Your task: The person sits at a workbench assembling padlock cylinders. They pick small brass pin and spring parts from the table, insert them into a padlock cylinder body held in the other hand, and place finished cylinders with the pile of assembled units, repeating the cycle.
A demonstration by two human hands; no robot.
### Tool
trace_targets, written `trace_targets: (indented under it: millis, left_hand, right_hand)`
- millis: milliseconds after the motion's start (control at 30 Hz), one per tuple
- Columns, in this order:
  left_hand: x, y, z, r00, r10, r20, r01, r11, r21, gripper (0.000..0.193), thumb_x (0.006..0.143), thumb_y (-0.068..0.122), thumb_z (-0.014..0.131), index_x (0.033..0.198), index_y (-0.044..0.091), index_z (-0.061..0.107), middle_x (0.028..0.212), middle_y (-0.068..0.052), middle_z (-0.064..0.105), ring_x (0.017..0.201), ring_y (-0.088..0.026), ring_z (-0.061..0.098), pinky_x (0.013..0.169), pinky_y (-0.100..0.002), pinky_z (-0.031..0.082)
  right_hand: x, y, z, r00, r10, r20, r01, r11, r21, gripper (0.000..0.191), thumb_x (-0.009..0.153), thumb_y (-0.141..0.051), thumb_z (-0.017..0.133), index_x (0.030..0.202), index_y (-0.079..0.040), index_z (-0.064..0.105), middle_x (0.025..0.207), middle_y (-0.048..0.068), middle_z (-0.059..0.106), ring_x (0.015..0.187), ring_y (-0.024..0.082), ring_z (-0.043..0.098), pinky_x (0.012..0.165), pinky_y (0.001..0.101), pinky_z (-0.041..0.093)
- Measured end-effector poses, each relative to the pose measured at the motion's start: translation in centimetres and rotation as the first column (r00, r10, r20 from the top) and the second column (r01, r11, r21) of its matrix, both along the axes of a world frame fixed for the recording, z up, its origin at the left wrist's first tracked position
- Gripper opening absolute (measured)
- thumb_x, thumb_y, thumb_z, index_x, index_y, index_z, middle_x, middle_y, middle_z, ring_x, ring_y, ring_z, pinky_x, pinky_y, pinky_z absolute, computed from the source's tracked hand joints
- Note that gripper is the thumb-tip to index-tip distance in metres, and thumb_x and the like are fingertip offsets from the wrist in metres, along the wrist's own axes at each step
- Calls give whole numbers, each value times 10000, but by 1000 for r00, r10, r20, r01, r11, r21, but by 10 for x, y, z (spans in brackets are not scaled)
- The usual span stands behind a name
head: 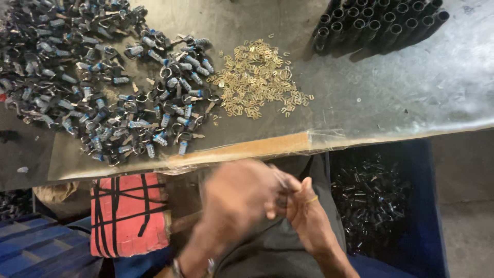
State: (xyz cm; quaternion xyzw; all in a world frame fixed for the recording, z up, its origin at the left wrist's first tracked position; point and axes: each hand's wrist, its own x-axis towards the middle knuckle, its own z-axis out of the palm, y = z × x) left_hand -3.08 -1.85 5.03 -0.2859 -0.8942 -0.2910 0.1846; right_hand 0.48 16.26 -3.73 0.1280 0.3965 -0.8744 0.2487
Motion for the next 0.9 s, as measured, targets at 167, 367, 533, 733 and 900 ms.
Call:
trace_targets:
  millis: [167, 367, 533, 733, 900]
  left_hand:
    - [3, 14, -16, 954, -243, 178, 204, 956, 211, 182, 848, 213, 785, 994, 167, 687, 1035, 9, 687, 996, -198, 647, 924, -404, 411]
    - [-68, 20, -41, 993, 80, 88, -78, 997, -23, 422, 913, 353, 774, 1263, 130, 693, 1130, -27, 603, 1089, -215, 551, 949, -394, 370]
    - [-73, 21, -50, 999, 30, 36, -24, 985, -170, 671, 809, 509, 768, 1286, 52, 654, 1111, -60, 565, 1076, -238, 512, 944, -455, 341]
    - [-44, 1, -55, 1000, 21, -8, -21, 997, -77, 229, 882, 214, 809, 1079, 136, 720, 1040, 0, 637, 1016, -192, 599, 926, -388, 353]
    - [-9, 6, -54, 943, 42, 331, -170, 913, 370, 131, 880, 40, 793, 981, 80, 718, 968, -16, 708, 892, -148, 681, 781, -263, 537]
  right_hand:
    - [14, 22, -27, 957, -271, -99, 277, 960, 49, 339, 1167, -346, 527, 1143, -9, 539, 941, 43, 514, 798, 127, 505, 662, 306, 442]
    - [26, 21, -63, 956, -229, 184, 193, 962, 195, 381, 986, -310, 463, 1319, -132, 406, 837, 65, 536, 691, 222, 588, 594, 396, 548]
    - [50, 24, -78, 968, 248, -38, -194, 839, 509, 672, 904, -42, 453, 1505, -121, 164, 1014, 66, 634, 780, 164, 597, 693, 300, 536]
    - [49, 43, -60, 979, 84, -186, 0, 911, 411, 556, 975, 62, 470, 1513, -13, 352, 1178, 160, 685, 1055, 183, 625, 958, 283, 491]
    - [33, 45, -31, 979, 165, -119, -42, 737, 674, 577, 885, 94, 482, 1440, -61, 507, 1303, 81, 733, 1231, 147, 669, 929, 271, 531]
